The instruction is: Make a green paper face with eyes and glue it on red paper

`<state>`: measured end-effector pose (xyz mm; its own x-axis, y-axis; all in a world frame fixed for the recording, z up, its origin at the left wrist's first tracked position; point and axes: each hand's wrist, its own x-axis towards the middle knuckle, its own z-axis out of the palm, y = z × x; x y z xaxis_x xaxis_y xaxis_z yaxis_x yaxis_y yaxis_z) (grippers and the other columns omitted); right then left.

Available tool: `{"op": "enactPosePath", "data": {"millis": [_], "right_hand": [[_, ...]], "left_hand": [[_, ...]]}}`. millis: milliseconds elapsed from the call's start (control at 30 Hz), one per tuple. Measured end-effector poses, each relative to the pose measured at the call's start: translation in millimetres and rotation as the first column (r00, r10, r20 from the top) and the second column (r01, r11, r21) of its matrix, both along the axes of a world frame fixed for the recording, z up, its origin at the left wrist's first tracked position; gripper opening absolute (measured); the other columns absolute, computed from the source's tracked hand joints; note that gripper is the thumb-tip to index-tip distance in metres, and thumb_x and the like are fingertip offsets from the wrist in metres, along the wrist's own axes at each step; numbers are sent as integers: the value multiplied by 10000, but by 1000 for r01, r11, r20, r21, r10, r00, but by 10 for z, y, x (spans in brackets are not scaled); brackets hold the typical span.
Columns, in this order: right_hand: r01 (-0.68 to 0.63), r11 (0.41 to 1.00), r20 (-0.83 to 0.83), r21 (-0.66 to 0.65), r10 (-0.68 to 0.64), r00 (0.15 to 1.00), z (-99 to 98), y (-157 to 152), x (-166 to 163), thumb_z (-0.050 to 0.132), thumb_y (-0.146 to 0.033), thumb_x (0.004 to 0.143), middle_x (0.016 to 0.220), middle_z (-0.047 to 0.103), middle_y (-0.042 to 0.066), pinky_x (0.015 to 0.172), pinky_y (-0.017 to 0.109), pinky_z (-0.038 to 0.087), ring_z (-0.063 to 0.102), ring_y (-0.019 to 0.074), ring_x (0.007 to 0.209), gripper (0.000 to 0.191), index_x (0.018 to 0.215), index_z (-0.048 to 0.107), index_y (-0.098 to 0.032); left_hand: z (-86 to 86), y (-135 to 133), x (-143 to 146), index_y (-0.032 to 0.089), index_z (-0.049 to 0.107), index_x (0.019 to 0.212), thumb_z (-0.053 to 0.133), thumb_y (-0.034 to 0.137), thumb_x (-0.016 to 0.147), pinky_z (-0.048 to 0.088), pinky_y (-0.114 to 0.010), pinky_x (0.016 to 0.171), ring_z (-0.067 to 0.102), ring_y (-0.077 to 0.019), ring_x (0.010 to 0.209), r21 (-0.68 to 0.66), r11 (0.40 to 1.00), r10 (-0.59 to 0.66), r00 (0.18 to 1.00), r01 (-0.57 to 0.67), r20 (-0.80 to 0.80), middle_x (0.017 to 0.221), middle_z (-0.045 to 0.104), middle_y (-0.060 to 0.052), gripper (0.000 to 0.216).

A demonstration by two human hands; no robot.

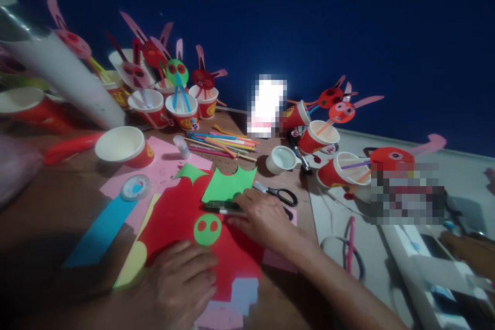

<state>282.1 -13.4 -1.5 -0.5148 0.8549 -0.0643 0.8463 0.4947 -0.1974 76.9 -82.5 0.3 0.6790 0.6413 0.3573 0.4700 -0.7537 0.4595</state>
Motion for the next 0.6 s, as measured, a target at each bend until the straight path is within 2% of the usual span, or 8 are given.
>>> {"op": "enactPosePath", "data": {"millis": [167,300,367,433,467,533,600], "right_hand": [[5,999,4,42,-5,1000,22,82,-26,586,-271,831,764,630,17,566,255,288,591,153,710,96,816,622,-183],[70,995,60,70,-74,995,81,178,-69,606,-262,816,770,629,34,566,258,286,587,166,711,93,808,627,-171],[81,995,42,56,-84,996,93,171,-92,598,-288,824,785,631,37,568,259,293,588,173,719,120,843,636,-176],[67,997,-43,48,-65,997,104,114,-116,545,-300,862,812,631,37,579,257,309,587,171,736,159,929,638,-189],[54,997,-89,50,-49,995,111,72,-130,509,-295,884,817,629,38,588,257,318,582,167,735,179,959,634,-191],[19,997,-152,74,-8,988,121,-16,-160,460,-276,907,787,616,41,598,260,327,563,161,706,205,944,637,-180],[-23,993,-178,113,43,983,110,-87,-195,460,-270,904,747,606,42,604,267,330,547,164,686,209,901,643,-168]], "left_hand": [[59,44,1,169,590,734,483,153,844,424,-286,726,563,-137,757,-93,995,-17,999,20,32,755,632,-16,155],[31,189,-48,160,575,711,469,140,843,419,-266,669,541,-117,682,-161,987,10,986,18,168,706,617,-16,171],[11,299,-106,166,575,737,470,146,853,428,-244,653,544,-110,672,-213,976,96,971,-48,219,699,611,-10,158],[9,416,-176,172,568,813,502,187,856,435,-216,617,549,-101,667,-294,936,263,938,-191,227,741,603,-2,80],[13,469,-210,169,559,873,541,222,840,438,-216,603,544,-102,662,-294,913,351,912,-283,214,792,602,-9,65],[20,550,-260,151,534,953,614,281,794,460,-249,635,542,-119,688,-242,877,462,867,-416,184,910,591,-46,220],[15,583,-272,134,502,1097,645,330,773,474,-301,719,562,-165,815,-146,888,453,884,-436,116,1040,576,-96,404]]}}
